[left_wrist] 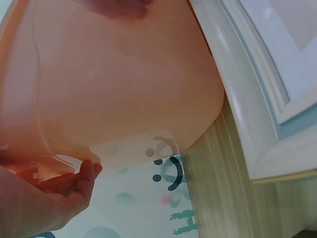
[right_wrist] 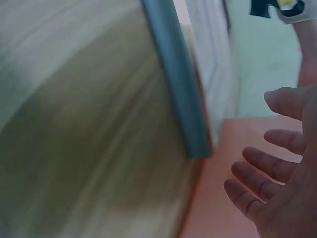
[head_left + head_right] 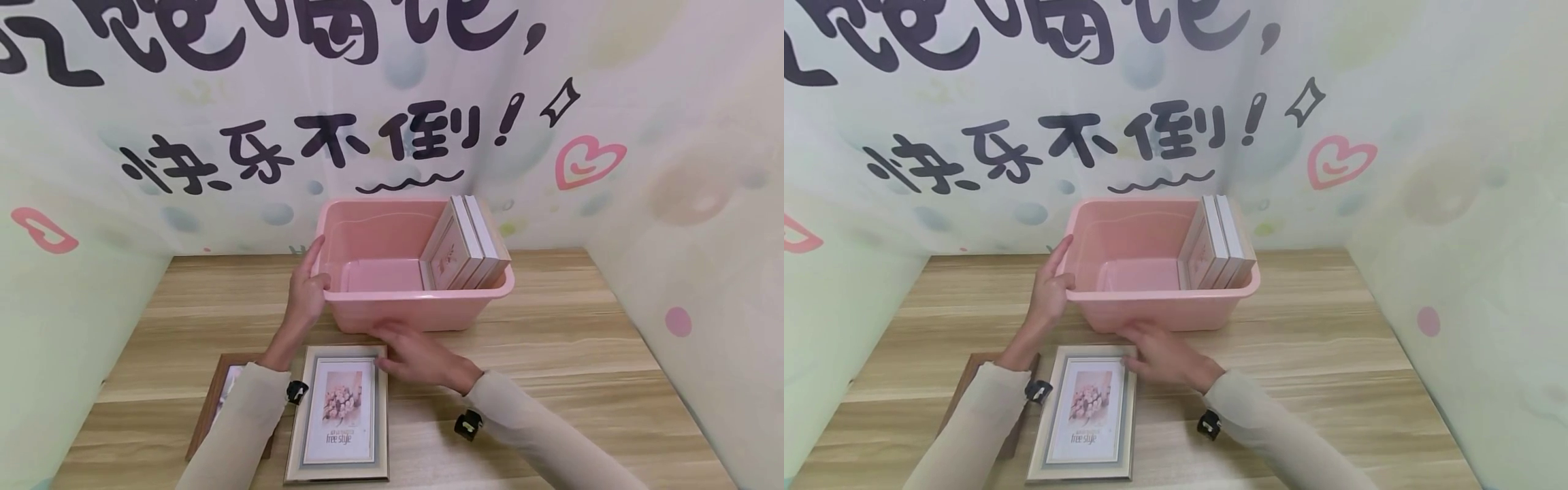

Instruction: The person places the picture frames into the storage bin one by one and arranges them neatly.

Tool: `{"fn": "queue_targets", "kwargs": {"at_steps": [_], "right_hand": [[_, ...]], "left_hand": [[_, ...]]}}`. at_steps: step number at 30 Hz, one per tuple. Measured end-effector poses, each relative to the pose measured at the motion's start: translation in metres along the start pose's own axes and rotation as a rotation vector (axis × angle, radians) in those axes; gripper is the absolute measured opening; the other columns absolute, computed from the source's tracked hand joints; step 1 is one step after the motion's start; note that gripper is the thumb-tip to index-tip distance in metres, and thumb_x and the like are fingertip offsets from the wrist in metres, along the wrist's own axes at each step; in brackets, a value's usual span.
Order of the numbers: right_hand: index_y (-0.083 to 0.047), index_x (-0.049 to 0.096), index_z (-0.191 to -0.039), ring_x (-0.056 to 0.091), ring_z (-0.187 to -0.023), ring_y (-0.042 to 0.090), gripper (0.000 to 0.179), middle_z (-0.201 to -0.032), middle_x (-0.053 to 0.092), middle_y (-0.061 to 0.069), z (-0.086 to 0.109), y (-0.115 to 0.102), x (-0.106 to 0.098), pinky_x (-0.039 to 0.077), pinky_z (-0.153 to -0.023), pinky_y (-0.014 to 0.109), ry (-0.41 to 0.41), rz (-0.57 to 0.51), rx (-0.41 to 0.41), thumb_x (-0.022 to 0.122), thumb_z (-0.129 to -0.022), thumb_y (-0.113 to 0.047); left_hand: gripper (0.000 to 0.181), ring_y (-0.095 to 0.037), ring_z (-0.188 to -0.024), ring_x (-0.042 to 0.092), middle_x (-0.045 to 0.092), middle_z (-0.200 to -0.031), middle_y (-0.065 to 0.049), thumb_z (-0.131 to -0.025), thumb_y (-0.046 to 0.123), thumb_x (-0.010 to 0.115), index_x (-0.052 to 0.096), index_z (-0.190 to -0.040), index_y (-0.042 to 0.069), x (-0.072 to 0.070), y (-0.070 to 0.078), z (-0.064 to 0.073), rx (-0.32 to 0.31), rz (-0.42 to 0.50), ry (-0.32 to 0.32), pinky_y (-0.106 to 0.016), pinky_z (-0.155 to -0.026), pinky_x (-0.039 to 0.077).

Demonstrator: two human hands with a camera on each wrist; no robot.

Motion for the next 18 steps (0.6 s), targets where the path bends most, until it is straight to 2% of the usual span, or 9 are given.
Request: {"fn": "queue_targets", "kwargs": {"at_steps": [6, 14, 18], "right_hand": [[-0.008, 0.046, -0.146, 0.045, -0.135, 0.022, 0.063, -0.146, 0.050, 0.008, -0.007, 0.000, 0.021, 0.036, -0.113, 0.038, -0.024, -0.040, 0.044, 0.065, -0.092, -0.034], [-0.005, 0.030, -0.155, 0.033, -0.145, 0.030, 0.083, -0.156, 0.037, 0.016, -0.013, -0.006, 0.037, 0.028, -0.118, 0.042, -0.057, 0.024, 0.141, 0.067, -0.091, -0.042], [-0.001, 0.035, -0.152, 0.034, -0.143, 0.030, 0.079, -0.154, 0.040, 0.017, -0.016, -0.010, 0.040, 0.028, -0.118, 0.041, -0.041, 0.066, 0.139, 0.068, -0.091, -0.039]], "left_hand": [[0.079, -0.031, -0.134, 0.037, 0.027, -0.162, -0.002, -0.085, -0.006, 0.037, 0.030, -0.157, 0.024, 0.000, 0.001, 0.000, -0.004, -0.013, 0.005, -0.045, -0.091, 0.045], [0.079, -0.029, -0.132, 0.038, 0.027, -0.162, -0.003, -0.083, -0.007, 0.038, 0.031, -0.157, 0.021, 0.000, 0.000, -0.001, 0.001, -0.012, 0.010, -0.041, -0.091, 0.043], [0.078, -0.028, -0.134, 0.037, 0.026, -0.162, -0.002, -0.084, -0.007, 0.038, 0.031, -0.157, 0.021, -0.001, 0.000, -0.001, 0.001, -0.004, 0.005, -0.044, -0.095, 0.042]]}}
Point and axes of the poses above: each hand's wrist, its own z-axis away from the middle knuckle, its own x-axis out of the palm, y = z × x, the point moved 2 cm from there along -z, towards the middle knuckle
